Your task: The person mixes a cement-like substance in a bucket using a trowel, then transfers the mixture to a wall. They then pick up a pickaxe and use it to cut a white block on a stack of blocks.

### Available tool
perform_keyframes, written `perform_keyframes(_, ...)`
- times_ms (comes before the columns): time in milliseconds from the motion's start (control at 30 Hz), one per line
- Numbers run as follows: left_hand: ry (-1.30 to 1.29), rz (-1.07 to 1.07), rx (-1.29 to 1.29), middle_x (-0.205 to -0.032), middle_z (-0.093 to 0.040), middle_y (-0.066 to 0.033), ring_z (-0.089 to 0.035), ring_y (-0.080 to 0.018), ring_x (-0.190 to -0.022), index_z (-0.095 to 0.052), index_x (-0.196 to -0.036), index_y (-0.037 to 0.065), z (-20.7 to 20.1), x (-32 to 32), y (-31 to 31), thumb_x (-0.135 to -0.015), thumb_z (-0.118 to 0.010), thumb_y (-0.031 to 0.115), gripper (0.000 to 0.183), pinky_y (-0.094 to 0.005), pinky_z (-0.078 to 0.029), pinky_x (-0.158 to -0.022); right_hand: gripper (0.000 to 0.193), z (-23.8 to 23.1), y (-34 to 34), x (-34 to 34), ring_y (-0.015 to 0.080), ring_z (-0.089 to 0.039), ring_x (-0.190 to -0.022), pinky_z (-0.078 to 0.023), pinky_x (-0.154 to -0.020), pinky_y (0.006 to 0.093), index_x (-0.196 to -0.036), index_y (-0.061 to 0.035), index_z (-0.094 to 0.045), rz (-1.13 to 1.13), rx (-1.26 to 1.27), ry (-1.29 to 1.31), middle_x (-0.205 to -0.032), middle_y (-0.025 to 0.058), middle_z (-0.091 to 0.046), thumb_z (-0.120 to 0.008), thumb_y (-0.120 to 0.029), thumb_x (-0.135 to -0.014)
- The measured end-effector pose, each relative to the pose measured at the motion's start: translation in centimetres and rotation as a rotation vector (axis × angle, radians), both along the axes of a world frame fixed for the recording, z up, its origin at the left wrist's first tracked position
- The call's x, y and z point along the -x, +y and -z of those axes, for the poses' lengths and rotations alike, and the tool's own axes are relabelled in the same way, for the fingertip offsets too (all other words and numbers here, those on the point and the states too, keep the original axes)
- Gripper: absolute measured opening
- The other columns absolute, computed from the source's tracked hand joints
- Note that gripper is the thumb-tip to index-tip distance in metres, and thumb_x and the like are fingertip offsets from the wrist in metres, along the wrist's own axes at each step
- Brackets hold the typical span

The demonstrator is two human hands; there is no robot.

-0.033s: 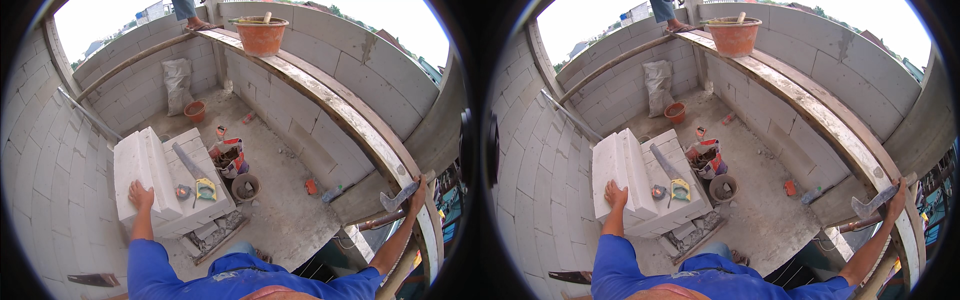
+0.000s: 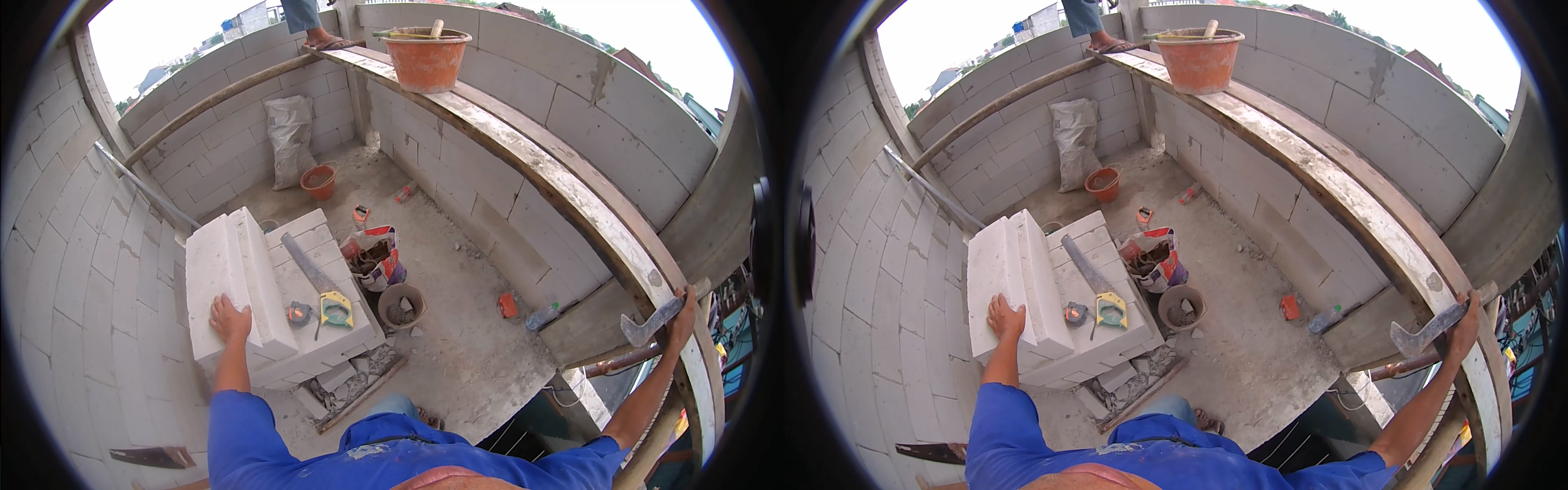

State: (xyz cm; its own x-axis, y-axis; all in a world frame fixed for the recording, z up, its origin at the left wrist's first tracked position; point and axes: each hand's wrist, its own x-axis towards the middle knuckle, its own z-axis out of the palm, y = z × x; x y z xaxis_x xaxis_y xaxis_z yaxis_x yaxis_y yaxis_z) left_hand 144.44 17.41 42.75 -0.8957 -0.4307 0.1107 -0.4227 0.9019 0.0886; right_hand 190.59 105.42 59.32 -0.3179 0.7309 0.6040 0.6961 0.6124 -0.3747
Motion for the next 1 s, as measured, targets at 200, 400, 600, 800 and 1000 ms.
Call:
perform_keyframes(200, 0.002, 0.004, 0.015, -0.162, -0.035, -0.0101, -0.028, -0.0275, -0.151, -0.039, -0.154, 0.010, 0.0, 0.0, 0.0, -0.086, -0.073, 0.040, 0.082, -0.0541, -0.025, -0.121, 0.042, 0.3, 0.3, -0.3, 0.0440, -0.063, -0.117, -0.048, -0.096, 0.0436, -0.138, -0.0069, -0.053, 0.011, -0.043, -0.028, -0.126, 0.0264, -0.066, -0.052, -0.034, -0.105)
perform_keyframes(400, 0.006, 0.004, 0.020, -0.162, -0.034, -0.0100, -0.028, -0.0269, -0.152, -0.039, -0.154, 0.010, 0.1, 0.0, 0.1, -0.087, -0.073, 0.040, 0.081, -0.0535, -0.025, -0.121, 0.040, 0.0, 0.0, -0.2, 0.0434, -0.064, -0.116, -0.048, -0.094, 0.0431, -0.137, -0.0093, -0.054, 0.036, 0.015, -0.020, -0.125, 0.0259, -0.067, -0.052, -0.034, -0.105)
perform_keyframes(600, 0.014, 0.017, 0.037, -0.161, -0.035, -0.0099, -0.029, -0.0275, -0.151, -0.039, -0.154, 0.010, 0.4, 0.0, -0.4, -0.087, -0.073, 0.040, 0.082, -0.0545, -0.026, -0.120, 0.039, -0.8, -1.1, 0.3, 0.0418, -0.065, -0.115, -0.048, -0.093, 0.0429, -0.135, -0.0080, -0.054, 0.008, 0.097, 0.008, -0.125, 0.0255, -0.067, -0.053, -0.033, -0.105)
perform_keyframes(800, 0.038, 0.023, 0.036, -0.160, -0.036, -0.0099, -0.030, -0.0280, -0.150, -0.040, -0.153, 0.009, 0.9, 0.2, -0.4, -0.086, -0.074, 0.039, 0.081, -0.0551, -0.026, -0.120, 0.038, -0.5, -0.7, 0.0, 0.0412, -0.065, -0.116, -0.049, -0.093, 0.0426, -0.135, -0.0074, -0.054, 0.002, 0.035, -0.025, -0.125, 0.0257, -0.067, -0.054, -0.031, -0.105)
perform_keyframes(1000, 0.028, 0.014, 0.011, -0.161, -0.036, -0.0098, -0.029, -0.0276, -0.151, -0.040, -0.153, 0.009, 0.3, -0.2, -0.1, -0.086, -0.074, 0.038, 0.080, -0.0547, -0.025, -0.121, 0.042, -0.6, -0.9, 0.4, 0.0423, -0.062, -0.119, -0.046, -0.098, 0.0429, -0.135, -0.0053, -0.055, 0.017, -0.001, -0.006, -0.126, 0.0280, -0.065, -0.053, -0.035, -0.106)
